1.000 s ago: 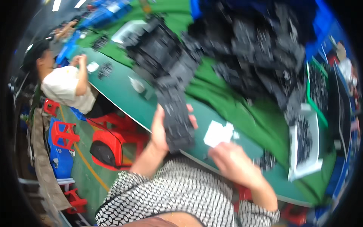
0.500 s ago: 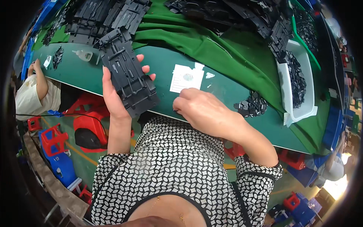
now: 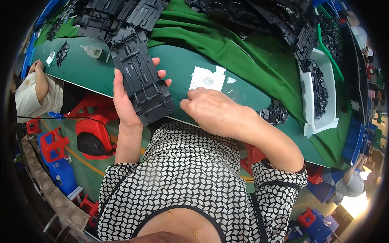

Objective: The person touches small plastic pieces onto glue on a paper sheet, attaches them onto toy car chassis by hand, and stacks the assembled chassis on the table.

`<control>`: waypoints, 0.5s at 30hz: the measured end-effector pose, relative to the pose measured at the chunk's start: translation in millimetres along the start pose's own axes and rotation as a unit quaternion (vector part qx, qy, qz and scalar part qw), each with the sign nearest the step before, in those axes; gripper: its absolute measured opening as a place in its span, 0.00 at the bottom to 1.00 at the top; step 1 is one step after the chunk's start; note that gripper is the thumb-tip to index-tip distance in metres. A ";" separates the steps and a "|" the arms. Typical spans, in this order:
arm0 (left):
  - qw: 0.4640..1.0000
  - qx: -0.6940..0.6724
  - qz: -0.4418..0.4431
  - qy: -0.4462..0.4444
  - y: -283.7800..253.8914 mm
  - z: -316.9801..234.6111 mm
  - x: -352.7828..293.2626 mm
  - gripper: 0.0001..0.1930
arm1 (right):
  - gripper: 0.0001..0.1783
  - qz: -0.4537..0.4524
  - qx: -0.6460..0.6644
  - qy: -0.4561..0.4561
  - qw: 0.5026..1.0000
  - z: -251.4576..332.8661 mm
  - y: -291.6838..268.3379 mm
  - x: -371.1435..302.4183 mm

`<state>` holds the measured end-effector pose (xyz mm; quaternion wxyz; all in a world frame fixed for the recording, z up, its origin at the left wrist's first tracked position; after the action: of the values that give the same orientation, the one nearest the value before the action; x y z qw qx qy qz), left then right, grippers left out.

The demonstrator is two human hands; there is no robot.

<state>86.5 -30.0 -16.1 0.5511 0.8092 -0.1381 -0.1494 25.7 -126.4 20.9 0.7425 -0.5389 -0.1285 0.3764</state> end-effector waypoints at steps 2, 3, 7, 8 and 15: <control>1.000 -0.009 0.004 -0.002 0.0 0.6 0.2 0.36 | 0.06 0.009 -0.004 -0.003 1.000 2.9 1.0 0.0; 1.000 -0.017 0.007 -0.005 0.3 1.6 -0.1 0.36 | 0.06 0.018 -0.007 -0.006 1.000 4.7 2.2 -0.4; 1.000 -0.004 -0.008 -0.008 -4.3 2.1 -0.5 0.36 | 0.05 0.027 0.015 0.002 1.000 4.3 2.5 -4.9; 1.000 -0.016 -0.005 -0.007 -3.3 1.7 -0.8 0.36 | 0.05 0.004 0.013 -0.004 1.000 5.2 -0.6 -10.3; 1.000 -0.015 0.001 -0.004 -5.0 -1.0 1.7 0.36 | 0.11 -0.120 0.076 0.054 0.988 -9.1 -26.4 -39.8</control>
<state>88.8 -28.0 -20.6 0.5629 0.8002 -0.1384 -0.1539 15.0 -164.2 49.5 0.8270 -0.4811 -0.1237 0.2634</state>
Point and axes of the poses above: each hand's wrist, its own x-axis towards the middle knuckle, its own y-axis out of the palm, z = x × y, the point moved 10 cm from there along x, towards the middle knuckle, and after that the axes turned 10 degrees about -x, right-handed, at the moved point
